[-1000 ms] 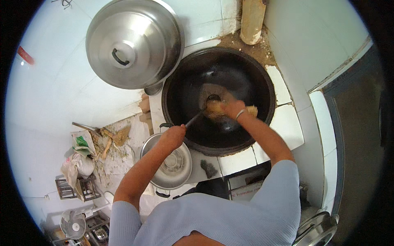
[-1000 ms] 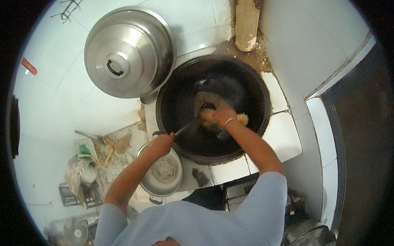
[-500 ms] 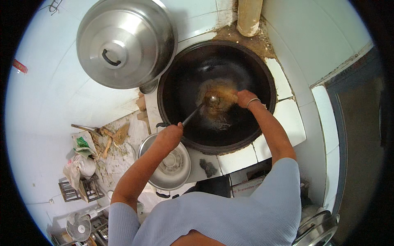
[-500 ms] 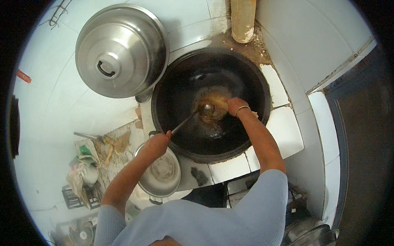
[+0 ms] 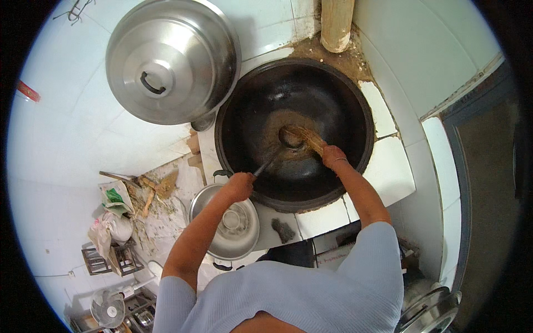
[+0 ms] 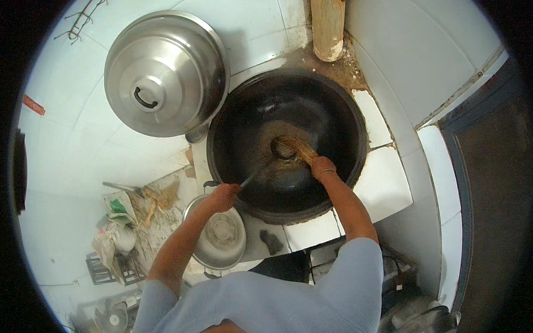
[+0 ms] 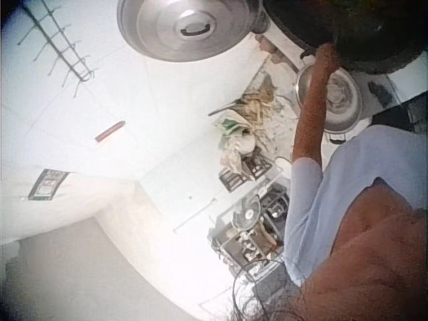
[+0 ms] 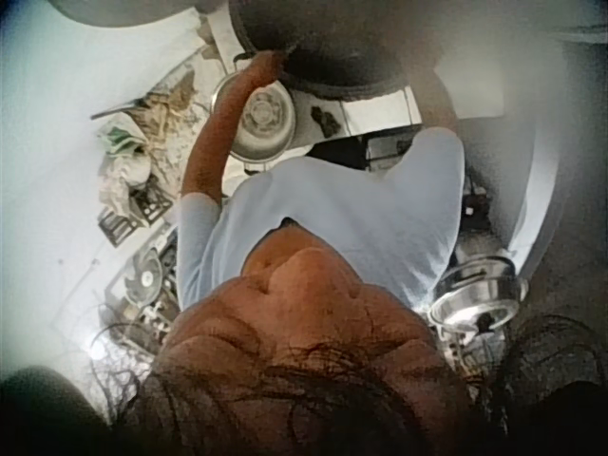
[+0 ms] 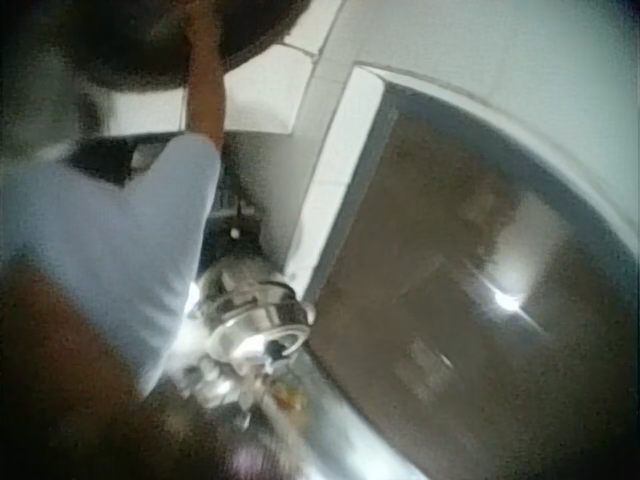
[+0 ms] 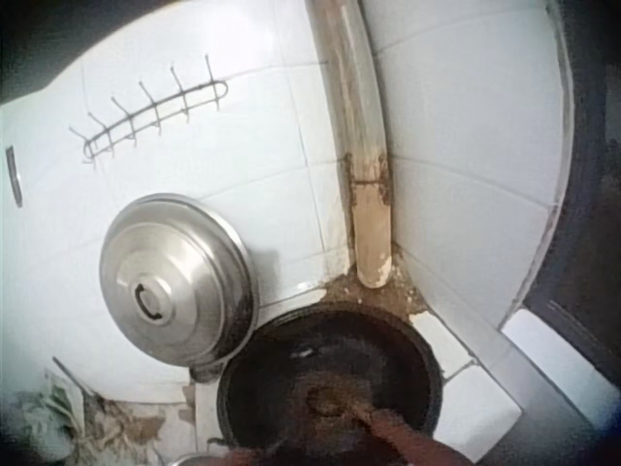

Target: The person scrubs the interior of a large black wok using a straw broom and a metal ladle. They repeatedly scrub the surface, rinse the broom in a metal pot, and transfer liquid from the wok into the pot. The person finishes by rinsing the broom under a tap.

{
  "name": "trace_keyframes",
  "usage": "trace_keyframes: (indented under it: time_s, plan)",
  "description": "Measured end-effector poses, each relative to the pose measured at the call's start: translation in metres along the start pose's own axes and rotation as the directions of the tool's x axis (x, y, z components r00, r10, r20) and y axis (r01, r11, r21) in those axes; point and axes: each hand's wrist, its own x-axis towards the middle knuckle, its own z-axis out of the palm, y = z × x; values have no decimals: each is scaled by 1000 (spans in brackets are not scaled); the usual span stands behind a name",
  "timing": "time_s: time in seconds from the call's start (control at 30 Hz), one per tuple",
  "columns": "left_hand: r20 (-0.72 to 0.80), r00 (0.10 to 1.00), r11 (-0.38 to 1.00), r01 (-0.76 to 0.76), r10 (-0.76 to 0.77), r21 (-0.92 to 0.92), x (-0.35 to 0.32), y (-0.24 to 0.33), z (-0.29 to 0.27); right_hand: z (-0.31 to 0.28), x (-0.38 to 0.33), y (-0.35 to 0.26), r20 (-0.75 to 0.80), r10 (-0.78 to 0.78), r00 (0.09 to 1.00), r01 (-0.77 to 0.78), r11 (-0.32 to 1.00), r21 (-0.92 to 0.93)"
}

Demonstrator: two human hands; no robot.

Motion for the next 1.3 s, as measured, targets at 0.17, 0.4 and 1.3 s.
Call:
trace_keyframes:
  time_s: [0.17,0.4,1.3]
  plan:
    - [97,981,985,172,-168,-34,2,15,3,11,-15,-25,-2,-107,994,106,990,95]
    - [124,990,991,54,-69,121,3,10,12,9,16,-4,-276,155,949,-130,986,105]
    - [482,875,-665,390,52,-637,-78,-15,48,-20,-15,-11,-162,-167,973,162,986,-42]
